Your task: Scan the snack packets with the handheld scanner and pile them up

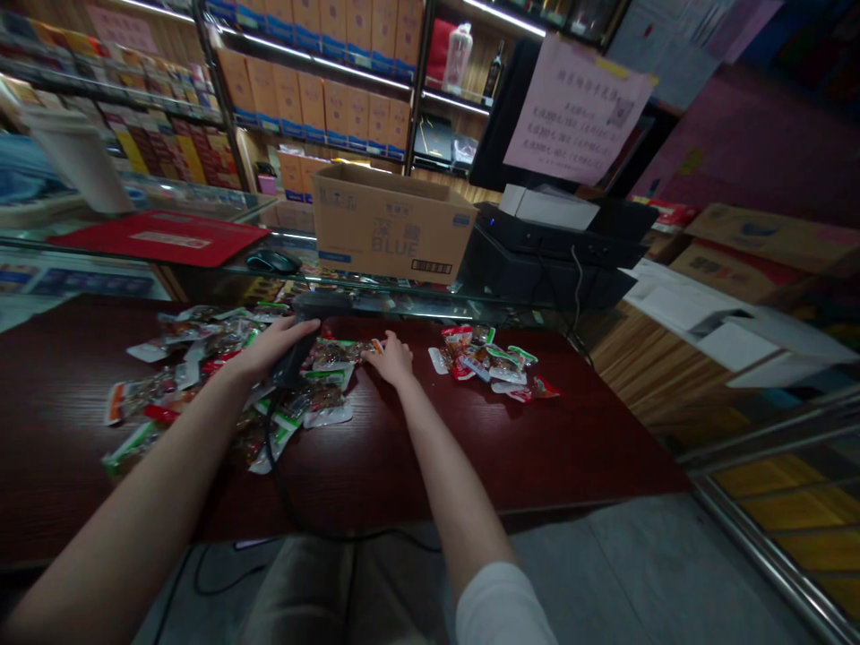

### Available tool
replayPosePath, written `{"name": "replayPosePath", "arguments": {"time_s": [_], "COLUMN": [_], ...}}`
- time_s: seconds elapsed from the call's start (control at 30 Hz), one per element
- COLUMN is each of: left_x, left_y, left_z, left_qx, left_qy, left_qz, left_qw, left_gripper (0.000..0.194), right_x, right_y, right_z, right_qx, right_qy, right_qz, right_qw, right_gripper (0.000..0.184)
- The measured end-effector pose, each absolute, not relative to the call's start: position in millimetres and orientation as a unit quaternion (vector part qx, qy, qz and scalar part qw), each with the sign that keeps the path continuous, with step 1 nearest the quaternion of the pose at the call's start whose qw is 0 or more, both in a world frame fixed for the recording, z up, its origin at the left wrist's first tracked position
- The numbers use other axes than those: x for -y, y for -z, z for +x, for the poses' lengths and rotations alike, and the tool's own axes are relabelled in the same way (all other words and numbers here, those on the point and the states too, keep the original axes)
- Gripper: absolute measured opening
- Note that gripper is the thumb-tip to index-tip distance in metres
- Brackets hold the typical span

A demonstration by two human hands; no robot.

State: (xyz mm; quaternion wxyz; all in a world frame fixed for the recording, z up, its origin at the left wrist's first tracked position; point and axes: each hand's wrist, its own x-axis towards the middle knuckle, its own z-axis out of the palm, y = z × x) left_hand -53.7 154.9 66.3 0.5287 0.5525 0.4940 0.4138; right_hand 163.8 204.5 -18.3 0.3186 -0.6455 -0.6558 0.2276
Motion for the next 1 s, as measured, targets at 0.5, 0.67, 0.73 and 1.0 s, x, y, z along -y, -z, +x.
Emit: {"name": "replayPosePath", "arguments": {"time_s": [0.5, 0.67, 0.73, 1.0], "left_x": [-150.8, -149.0, -149.0, -154.4], "left_y": [-56.4, -51.6, -51.2, -48.9], "left_z": [-26.8, -23.2, -24.5, -28.1], "left_qx": [-0.486, -0.495, -0.498, -0.485], "left_qy": [-0.361, -0.332, -0.332, -0.358], "left_qz": [0.614, 0.622, 0.614, 0.592], "left_qw": [0.506, 0.508, 0.515, 0.534], "left_gripper": [0.052, 0.052, 0.054, 0.059], "right_x": [-195.3, -183.6, -182.4, -180.3], "right_y": [20.0, 7.2, 5.0, 16.4], "right_z": [197.4, 184.1, 185.7, 239.5], "right_qx": [0.767, 0.785, 0.779, 0.685], "right_qy": [-0.246, -0.184, -0.171, -0.269], "right_qz": [-0.524, -0.560, -0.580, -0.582], "right_qw": [0.277, 0.191, 0.167, 0.347], "right_gripper": [0.079, 0.056, 0.047, 0.024]}}
